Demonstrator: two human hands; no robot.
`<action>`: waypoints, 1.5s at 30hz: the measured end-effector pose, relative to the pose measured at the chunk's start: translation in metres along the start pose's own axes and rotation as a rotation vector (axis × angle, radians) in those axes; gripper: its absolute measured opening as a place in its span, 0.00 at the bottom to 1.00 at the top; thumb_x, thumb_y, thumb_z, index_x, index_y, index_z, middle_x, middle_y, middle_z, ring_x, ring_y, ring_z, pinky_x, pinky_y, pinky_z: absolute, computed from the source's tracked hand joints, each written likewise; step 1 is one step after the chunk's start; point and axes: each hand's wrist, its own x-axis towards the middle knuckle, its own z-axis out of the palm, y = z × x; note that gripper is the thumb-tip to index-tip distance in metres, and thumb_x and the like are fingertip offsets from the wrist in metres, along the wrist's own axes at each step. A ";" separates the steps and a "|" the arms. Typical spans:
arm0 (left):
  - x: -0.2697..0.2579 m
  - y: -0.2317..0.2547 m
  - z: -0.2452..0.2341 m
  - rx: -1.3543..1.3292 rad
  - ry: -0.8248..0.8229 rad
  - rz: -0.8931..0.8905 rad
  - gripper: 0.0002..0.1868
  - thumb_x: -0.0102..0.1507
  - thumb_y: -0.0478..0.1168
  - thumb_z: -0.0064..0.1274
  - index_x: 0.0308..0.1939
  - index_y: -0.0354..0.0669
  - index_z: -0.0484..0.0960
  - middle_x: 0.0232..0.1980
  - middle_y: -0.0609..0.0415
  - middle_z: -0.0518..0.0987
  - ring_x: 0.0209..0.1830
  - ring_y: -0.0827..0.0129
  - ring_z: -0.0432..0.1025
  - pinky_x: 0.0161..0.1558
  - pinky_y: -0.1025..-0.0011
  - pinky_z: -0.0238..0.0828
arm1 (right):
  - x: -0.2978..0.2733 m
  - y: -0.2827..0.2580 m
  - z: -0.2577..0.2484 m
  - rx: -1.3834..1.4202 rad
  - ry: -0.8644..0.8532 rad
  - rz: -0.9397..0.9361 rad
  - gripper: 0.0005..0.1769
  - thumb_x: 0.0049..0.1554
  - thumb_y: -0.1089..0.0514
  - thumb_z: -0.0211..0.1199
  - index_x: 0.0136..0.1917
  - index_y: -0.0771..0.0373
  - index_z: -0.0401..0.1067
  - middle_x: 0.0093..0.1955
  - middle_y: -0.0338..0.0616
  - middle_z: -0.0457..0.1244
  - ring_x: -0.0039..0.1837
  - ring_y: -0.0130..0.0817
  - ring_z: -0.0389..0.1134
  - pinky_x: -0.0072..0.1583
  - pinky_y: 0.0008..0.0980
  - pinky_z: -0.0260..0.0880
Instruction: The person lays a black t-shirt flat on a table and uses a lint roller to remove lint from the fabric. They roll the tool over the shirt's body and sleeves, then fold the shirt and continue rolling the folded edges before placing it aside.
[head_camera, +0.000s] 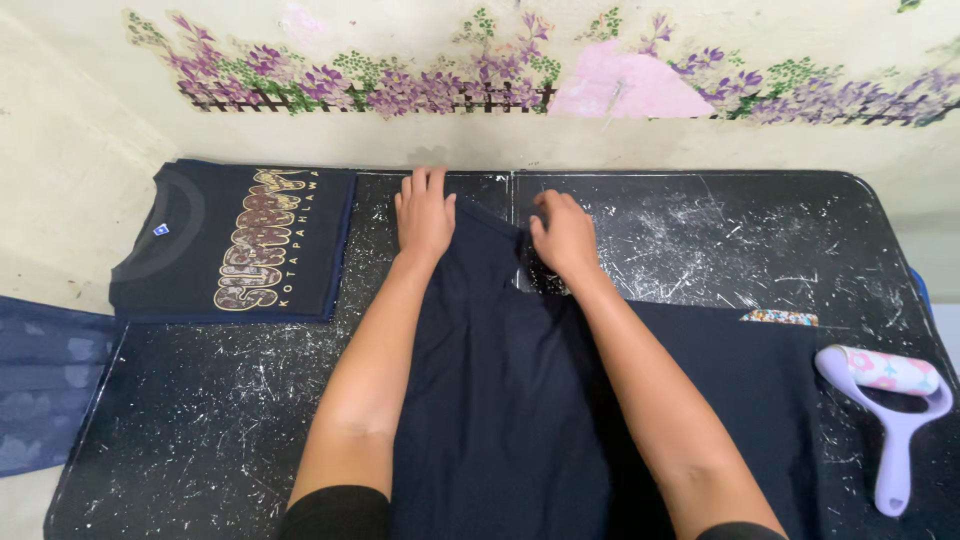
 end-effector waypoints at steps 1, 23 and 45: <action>-0.004 0.009 -0.006 0.017 -0.042 0.023 0.23 0.60 0.39 0.60 0.59 0.41 0.76 0.57 0.46 0.74 0.57 0.50 0.66 0.54 0.53 0.64 | -0.005 0.005 -0.016 0.013 0.016 -0.005 0.14 0.54 0.60 0.66 0.54 0.62 0.73 0.51 0.53 0.68 0.53 0.54 0.70 0.54 0.48 0.70; -0.119 0.295 0.034 -0.279 -0.488 0.400 0.26 0.65 0.48 0.54 0.62 0.37 0.74 0.62 0.45 0.73 0.68 0.50 0.64 0.67 0.53 0.57 | -0.312 0.147 -0.298 -0.490 0.339 0.713 0.39 0.47 0.51 0.73 0.67 0.70 0.66 0.61 0.65 0.62 0.64 0.62 0.62 0.62 0.53 0.61; -0.081 0.429 0.148 -0.449 -0.638 0.378 0.08 0.61 0.46 0.60 0.39 0.49 0.82 0.43 0.56 0.79 0.51 0.55 0.70 0.52 0.53 0.60 | -0.324 0.050 -0.322 -0.205 0.221 0.489 0.22 0.60 0.58 0.56 0.69 0.56 0.67 0.55 0.58 0.69 0.52 0.62 0.71 0.53 0.52 0.71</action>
